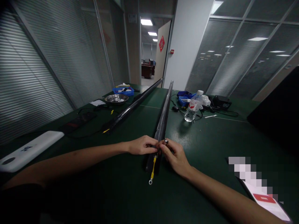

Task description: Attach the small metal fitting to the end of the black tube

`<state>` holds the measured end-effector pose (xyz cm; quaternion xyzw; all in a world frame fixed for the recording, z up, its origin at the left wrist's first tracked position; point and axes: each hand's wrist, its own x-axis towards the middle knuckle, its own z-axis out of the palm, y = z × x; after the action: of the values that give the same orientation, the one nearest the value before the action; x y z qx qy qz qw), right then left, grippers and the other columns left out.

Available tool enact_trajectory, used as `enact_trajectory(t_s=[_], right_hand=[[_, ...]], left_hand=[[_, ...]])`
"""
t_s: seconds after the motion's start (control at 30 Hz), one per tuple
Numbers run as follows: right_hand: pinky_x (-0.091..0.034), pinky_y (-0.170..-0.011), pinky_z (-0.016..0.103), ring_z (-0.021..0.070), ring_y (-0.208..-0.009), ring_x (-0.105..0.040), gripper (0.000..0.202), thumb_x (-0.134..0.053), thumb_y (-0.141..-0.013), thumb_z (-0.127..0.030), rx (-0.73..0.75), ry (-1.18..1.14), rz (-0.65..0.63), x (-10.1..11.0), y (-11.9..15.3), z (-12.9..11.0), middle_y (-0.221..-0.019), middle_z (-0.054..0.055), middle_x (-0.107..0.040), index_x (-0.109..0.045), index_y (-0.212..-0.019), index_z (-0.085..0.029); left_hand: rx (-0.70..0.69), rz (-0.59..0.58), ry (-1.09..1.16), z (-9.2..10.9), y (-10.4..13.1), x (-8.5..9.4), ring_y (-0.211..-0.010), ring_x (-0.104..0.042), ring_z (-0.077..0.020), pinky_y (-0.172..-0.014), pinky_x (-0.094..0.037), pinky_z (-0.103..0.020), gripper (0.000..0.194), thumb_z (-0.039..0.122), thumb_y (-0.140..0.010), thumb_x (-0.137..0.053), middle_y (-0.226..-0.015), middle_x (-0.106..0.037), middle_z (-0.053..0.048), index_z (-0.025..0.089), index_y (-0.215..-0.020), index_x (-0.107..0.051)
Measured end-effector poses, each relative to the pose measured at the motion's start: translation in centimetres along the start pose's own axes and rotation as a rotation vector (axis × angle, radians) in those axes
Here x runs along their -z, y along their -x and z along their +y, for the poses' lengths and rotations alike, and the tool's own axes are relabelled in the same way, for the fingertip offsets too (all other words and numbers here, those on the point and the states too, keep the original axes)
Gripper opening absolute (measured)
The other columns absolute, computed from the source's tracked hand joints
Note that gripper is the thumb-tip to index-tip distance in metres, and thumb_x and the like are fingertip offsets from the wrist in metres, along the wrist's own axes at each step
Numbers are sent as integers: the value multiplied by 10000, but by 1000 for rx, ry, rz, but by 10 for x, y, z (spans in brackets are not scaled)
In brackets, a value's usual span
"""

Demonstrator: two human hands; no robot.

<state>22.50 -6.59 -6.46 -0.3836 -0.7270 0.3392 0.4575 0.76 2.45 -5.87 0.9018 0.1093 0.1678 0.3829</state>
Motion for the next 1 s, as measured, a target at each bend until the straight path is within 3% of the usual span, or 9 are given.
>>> enact_trajectory(t_s=[0.23,0.63,1.0], right_hand=[[-401,-505,242,118,-522,-495,373,-560,-1067,-476,-5,-4,-6,-1,0,3,-691,-12,-587,-663,-865,-180],[-425,-547,262,143,-561,-531,344,-531,-1088,-406,76,54,-12,1,-2,3,-699,2,-596,-729,-921,-181],[-417,-521,249,124,-534,-510,301,-565,-1076,-405,31,4,25,0,2,1,-724,-3,-615,-708,-936,-180]], left_hand=[[18,3,-2,-3,-1,-1,-741,-563,-131,-683,-389,-205,227,292,-1028,-595,-885,-670,-33,118,-1043,-742],[31,11,-9,-3,1,-1,-624,-475,-92,-580,-325,-188,171,284,-972,-654,-777,-560,10,123,-980,-712],[-22,4,-30,0,0,0,-691,-522,-113,-628,-355,-201,210,265,-1008,-590,-855,-626,-24,110,-1044,-728]])
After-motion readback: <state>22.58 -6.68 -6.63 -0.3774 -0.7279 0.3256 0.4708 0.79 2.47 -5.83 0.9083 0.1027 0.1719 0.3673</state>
